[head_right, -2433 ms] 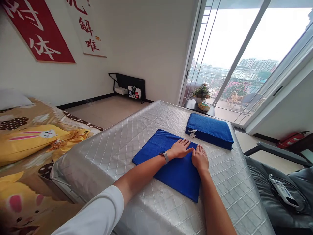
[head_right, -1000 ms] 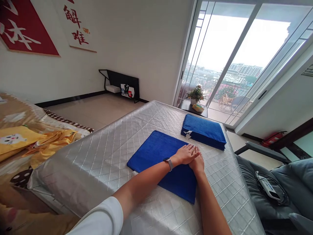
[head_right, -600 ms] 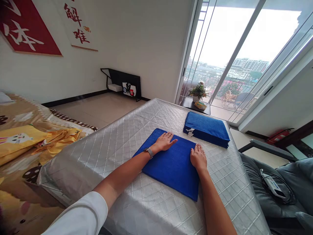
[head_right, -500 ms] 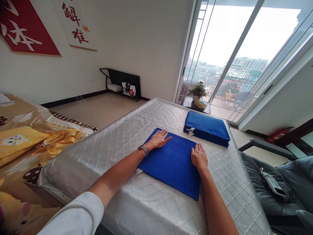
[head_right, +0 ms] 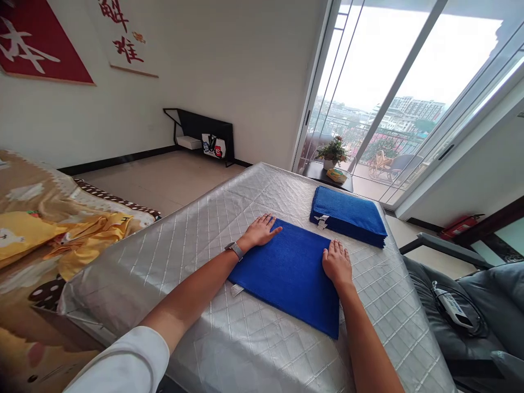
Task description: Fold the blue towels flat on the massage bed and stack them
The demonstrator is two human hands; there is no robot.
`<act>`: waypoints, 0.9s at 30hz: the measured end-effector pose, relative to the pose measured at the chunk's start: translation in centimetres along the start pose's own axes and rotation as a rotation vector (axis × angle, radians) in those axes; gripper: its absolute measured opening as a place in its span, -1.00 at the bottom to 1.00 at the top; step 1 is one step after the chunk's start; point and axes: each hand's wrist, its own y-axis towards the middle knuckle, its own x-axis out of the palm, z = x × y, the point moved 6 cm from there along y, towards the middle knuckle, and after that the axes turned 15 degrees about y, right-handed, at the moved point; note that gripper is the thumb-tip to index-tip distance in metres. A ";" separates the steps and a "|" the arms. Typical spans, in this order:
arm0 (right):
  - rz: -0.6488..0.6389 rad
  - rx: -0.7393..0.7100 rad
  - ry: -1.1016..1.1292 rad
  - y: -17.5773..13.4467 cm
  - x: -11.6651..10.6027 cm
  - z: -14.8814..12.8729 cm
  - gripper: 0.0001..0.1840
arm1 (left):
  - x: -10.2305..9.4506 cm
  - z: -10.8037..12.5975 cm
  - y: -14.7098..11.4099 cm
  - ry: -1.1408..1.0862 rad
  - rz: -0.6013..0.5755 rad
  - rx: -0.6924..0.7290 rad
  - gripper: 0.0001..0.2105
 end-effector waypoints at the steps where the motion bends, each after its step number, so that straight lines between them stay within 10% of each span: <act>1: 0.004 -0.009 0.001 0.0 0.0 -0.2 -0.29 | 0.0 0.0 0.0 0.001 0.000 0.001 -0.13; 27: -0.019 0.078 0.157 0.1 0.7 0.0 -0.22 | -0.7 0.1 1.0 0.057 -0.110 -0.031 -0.14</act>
